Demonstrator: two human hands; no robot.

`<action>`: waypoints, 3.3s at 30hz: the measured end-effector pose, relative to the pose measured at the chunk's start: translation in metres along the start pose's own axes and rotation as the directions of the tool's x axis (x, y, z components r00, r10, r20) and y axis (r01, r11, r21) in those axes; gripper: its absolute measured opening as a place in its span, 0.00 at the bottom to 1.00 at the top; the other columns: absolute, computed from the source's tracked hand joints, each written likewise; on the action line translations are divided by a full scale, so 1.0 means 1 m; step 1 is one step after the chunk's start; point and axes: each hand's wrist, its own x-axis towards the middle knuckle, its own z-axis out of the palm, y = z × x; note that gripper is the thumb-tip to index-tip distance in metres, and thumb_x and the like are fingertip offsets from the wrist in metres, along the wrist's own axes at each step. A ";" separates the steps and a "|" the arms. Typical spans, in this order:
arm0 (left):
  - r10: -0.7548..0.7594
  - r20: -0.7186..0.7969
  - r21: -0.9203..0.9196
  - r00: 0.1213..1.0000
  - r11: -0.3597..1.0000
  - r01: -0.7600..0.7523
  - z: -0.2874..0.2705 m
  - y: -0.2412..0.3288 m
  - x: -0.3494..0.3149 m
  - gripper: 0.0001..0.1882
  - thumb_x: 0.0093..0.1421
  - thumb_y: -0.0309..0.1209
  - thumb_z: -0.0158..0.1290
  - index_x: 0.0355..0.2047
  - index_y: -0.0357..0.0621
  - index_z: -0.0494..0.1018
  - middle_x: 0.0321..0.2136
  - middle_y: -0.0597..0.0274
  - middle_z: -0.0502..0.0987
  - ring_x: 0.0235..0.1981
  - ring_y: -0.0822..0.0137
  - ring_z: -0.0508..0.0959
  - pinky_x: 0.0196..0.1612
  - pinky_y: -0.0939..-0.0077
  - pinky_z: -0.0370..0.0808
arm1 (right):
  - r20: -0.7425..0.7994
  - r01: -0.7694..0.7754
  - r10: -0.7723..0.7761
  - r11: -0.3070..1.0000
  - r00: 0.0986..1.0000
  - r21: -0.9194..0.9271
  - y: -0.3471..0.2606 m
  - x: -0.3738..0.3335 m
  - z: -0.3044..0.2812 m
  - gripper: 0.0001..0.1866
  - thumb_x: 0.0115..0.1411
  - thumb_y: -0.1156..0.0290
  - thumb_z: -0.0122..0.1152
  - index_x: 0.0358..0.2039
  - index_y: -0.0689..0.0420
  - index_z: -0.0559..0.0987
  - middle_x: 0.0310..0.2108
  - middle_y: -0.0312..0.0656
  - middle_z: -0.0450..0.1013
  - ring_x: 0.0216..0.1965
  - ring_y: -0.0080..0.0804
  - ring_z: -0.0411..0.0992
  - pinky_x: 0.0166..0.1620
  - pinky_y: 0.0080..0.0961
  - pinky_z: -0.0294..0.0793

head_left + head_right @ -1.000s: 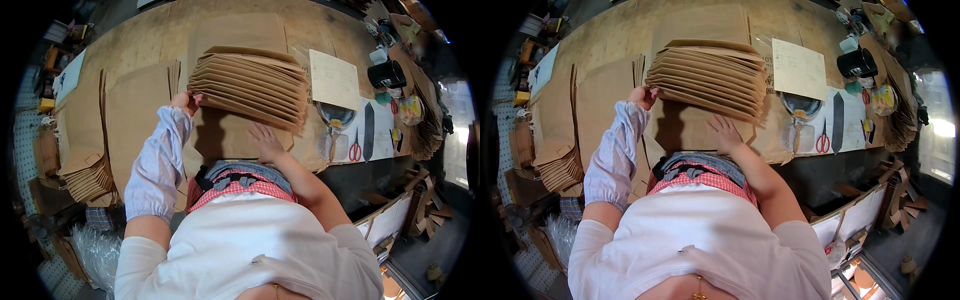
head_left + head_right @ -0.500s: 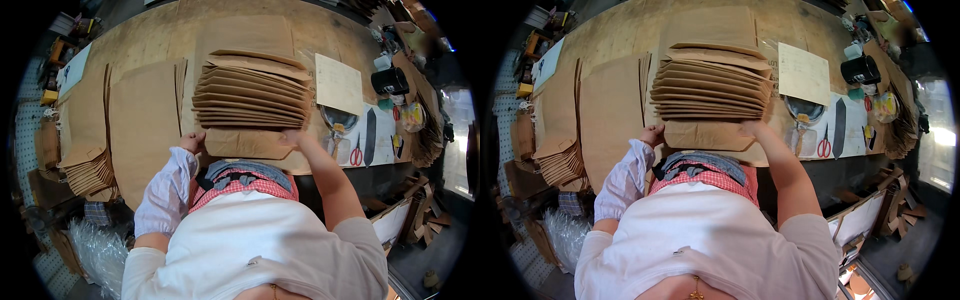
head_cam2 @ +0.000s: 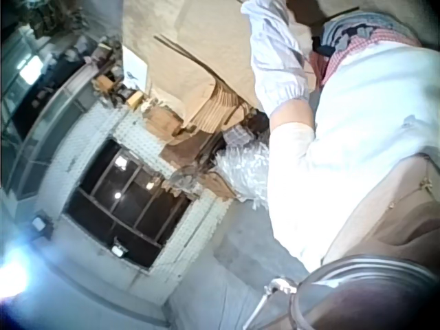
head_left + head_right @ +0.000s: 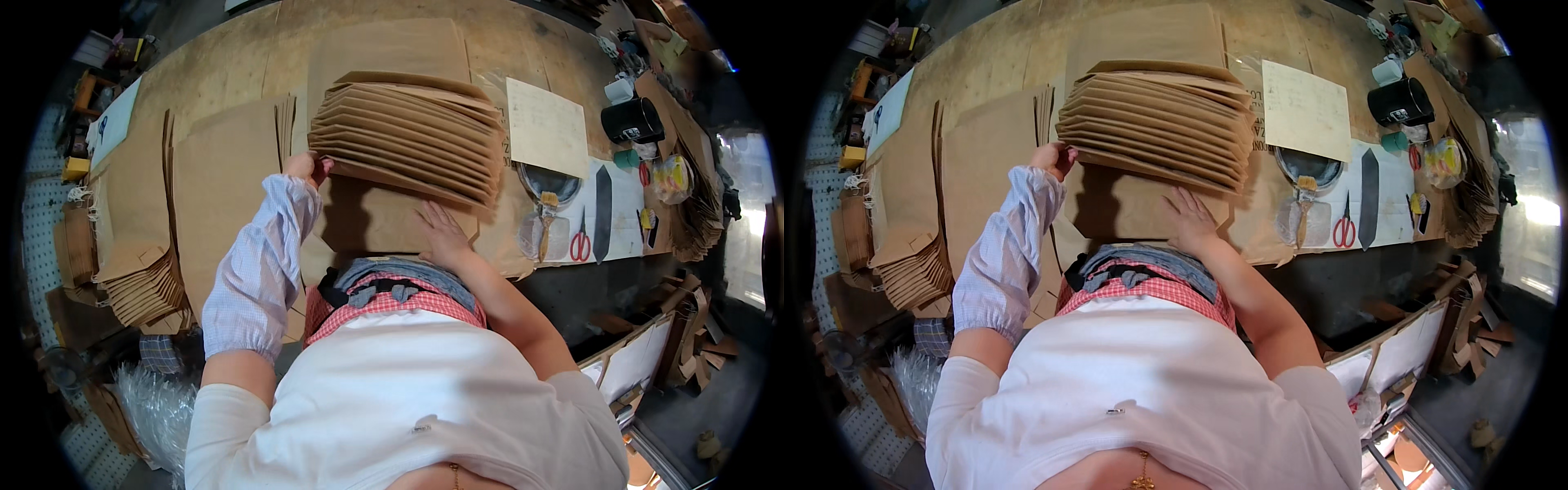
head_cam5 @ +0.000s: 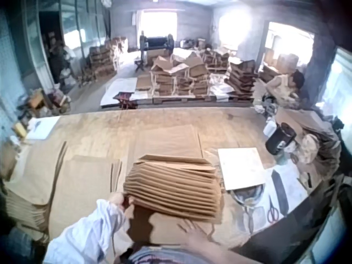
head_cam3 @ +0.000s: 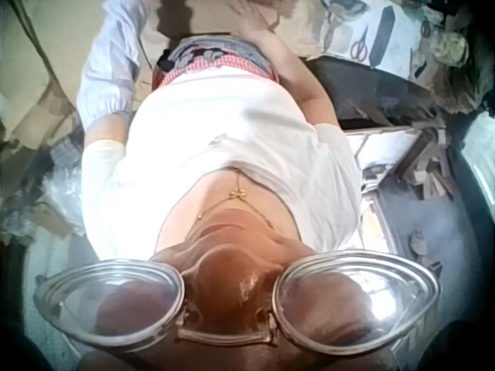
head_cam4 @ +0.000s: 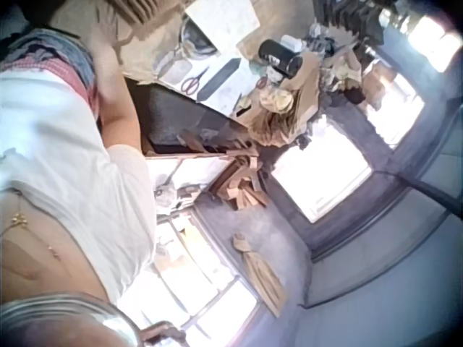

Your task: The person stacks flat brown paper sheets on a wooden workbench. They repeatedly pick up individual sheets, align them, and place them into a growing pile, occasionally adjusting the stack to ensure it remains neat.

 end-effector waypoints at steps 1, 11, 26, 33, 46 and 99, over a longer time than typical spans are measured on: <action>0.001 0.026 0.012 1.000 1.000 -0.002 -0.006 0.003 0.007 0.06 0.54 0.24 0.39 0.29 0.34 0.64 0.17 0.55 0.69 0.16 0.61 0.71 0.21 0.70 0.73 | 0.101 -0.052 0.044 0.995 0.994 0.083 0.004 0.010 0.002 0.35 0.43 0.71 0.56 0.54 0.45 0.56 0.39 0.51 0.67 0.35 0.42 0.69 0.34 0.36 0.70; 0.114 0.090 0.641 0.989 0.753 -0.145 -0.111 -0.087 -0.002 0.13 0.54 0.37 0.48 0.24 0.38 0.70 0.16 0.62 0.70 0.16 0.72 0.68 0.21 0.79 0.67 | 0.809 -0.490 0.109 0.838 0.578 0.238 0.078 0.089 -0.041 0.13 0.48 0.62 0.54 0.28 0.59 0.76 0.23 0.46 0.71 0.29 0.35 0.69 0.34 0.26 0.67; 0.176 0.404 0.914 0.897 -0.042 -0.404 -0.084 -0.041 0.022 0.06 0.43 0.28 0.50 0.15 0.38 0.71 0.14 0.55 0.71 0.16 0.63 0.72 0.19 0.73 0.67 | 0.736 -0.623 0.337 0.769 0.587 0.145 0.016 -0.019 -0.097 0.15 0.48 0.60 0.53 0.26 0.60 0.74 0.23 0.49 0.71 0.30 0.42 0.70 0.37 0.32 0.67; 0.048 -0.061 0.197 0.997 0.980 -0.036 0.016 0.026 -0.002 0.05 0.50 0.27 0.45 0.24 0.37 0.66 0.13 0.60 0.69 0.06 0.74 0.57 0.07 0.83 0.53 | 0.126 -0.068 0.079 0.994 0.989 -0.091 -0.002 0.014 0.000 0.41 0.37 0.65 0.63 0.54 0.55 0.57 0.53 0.53 0.54 0.52 0.43 0.56 0.51 0.29 0.59; 0.003 0.184 0.360 0.983 0.930 -0.070 -0.087 -0.102 -0.017 0.10 0.51 0.34 0.51 0.21 0.39 0.69 0.15 0.67 0.68 0.15 0.73 0.66 0.17 0.79 0.63 | 0.839 -0.296 0.174 0.955 0.516 -0.016 0.105 0.051 0.014 0.20 0.48 0.57 0.55 0.38 0.58 0.73 0.36 0.48 0.70 0.37 0.37 0.69 0.39 0.31 0.66; 0.261 0.130 0.387 0.956 0.875 -0.292 -0.031 -0.018 -0.011 0.15 0.55 0.39 0.42 0.36 0.40 0.64 0.17 0.50 0.72 0.19 0.60 0.75 0.22 0.69 0.72 | 0.829 -0.568 -0.068 0.697 0.556 0.438 0.081 0.083 -0.033 0.29 0.48 0.62 0.57 0.50 0.56 0.63 0.33 0.43 0.71 0.35 0.30 0.68 0.41 0.26 0.66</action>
